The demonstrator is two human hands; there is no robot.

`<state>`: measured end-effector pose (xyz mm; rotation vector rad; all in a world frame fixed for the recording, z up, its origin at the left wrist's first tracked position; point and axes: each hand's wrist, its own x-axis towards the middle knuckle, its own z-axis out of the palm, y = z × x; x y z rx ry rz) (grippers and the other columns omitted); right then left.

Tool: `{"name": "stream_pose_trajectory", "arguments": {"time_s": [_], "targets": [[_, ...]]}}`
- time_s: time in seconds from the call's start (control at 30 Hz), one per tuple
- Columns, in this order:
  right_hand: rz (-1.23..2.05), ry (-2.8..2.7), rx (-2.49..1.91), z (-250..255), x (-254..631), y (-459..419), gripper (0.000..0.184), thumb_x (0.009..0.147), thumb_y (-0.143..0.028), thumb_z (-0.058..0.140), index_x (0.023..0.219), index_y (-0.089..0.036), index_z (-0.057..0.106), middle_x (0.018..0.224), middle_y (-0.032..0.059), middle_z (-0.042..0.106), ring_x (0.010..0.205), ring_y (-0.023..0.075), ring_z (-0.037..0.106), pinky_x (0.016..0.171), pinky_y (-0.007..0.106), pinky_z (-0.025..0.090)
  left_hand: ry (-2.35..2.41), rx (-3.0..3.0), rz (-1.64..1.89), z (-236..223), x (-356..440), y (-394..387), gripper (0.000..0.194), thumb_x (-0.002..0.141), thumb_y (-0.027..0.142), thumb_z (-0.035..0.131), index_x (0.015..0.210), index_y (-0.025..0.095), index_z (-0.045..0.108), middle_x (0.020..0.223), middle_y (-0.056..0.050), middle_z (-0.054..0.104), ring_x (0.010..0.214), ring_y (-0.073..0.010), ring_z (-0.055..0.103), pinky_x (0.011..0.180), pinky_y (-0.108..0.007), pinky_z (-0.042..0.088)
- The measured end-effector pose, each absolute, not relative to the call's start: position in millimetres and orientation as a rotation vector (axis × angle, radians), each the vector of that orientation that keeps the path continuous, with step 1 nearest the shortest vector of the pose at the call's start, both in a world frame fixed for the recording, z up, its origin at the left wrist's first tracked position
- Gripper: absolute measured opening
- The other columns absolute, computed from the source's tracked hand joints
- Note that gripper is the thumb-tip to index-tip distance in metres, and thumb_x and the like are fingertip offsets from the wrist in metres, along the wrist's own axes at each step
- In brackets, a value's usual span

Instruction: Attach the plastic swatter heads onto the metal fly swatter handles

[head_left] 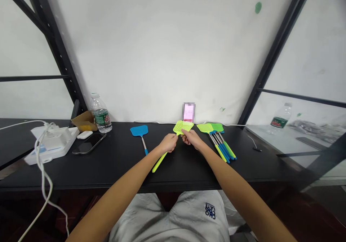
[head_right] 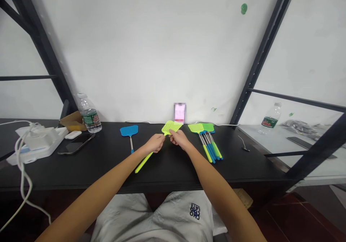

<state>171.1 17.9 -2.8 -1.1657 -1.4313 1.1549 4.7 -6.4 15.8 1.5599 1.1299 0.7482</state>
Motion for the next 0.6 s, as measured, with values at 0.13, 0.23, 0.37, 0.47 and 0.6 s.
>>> {"name": "stream_pose_trajectory", "arguments": {"time_s": [0.13,0.23,0.37,0.47,0.6], "targets": [[1.022,-1.272,-1.157,0,178,22,0.032,0.079,-0.046,0.066,0.077,-0.017,0.053,0.053,-0.0029,0.051,0.039,0.0074,0.042,0.035,0.019,0.026,1.095,1.591,0.744,14,4,-5,0.028,0.093,0.034,0.041,0.069,0.022,0.033,0.04,0.01,0.03,0.028,-0.0061,0.026,0.032,-0.018,0.017],[0.885,-1.16,-1.151,2,187,26,0.029,0.077,-0.041,0.068,0.083,-0.018,0.053,0.054,-0.0048,0.049,0.04,0.0072,0.04,0.035,0.019,0.025,1.08,1.617,0.733,12,4,-4,0.033,0.095,0.043,0.039,0.069,0.022,0.034,0.038,0.009,0.03,0.027,-0.0068,0.027,0.032,-0.019,0.018],[0.85,-1.073,-1.17,4,195,30,0.026,0.076,-0.036,0.069,0.08,-0.019,0.05,0.052,-0.0062,0.045,0.04,0.0076,0.039,0.035,0.019,0.024,1.086,1.653,0.72,8,3,0,0.037,0.093,0.049,0.041,0.068,0.022,0.036,0.037,0.009,0.032,0.027,-0.0074,0.03,0.032,-0.019,0.02],[0.906,-1.101,-1.124,4,196,32,0.024,0.078,-0.036,0.066,0.075,-0.02,0.048,0.048,-0.0066,0.041,0.038,0.0077,0.036,0.035,0.02,0.022,1.078,1.668,0.719,6,3,2,0.039,0.092,0.052,0.042,0.068,0.022,0.036,0.037,0.009,0.033,0.028,-0.0075,0.031,0.033,-0.02,0.021],[0.846,-1.08,-1.133,0,198,37,0.027,0.079,-0.04,0.062,0.07,-0.021,0.046,0.045,-0.007,0.038,0.039,0.0083,0.033,0.037,0.021,0.022,1.075,1.697,0.72,4,3,3,0.042,0.091,0.055,0.043,0.067,0.021,0.037,0.037,0.008,0.034,0.028,-0.0075,0.032,0.033,-0.02,0.021]]}}
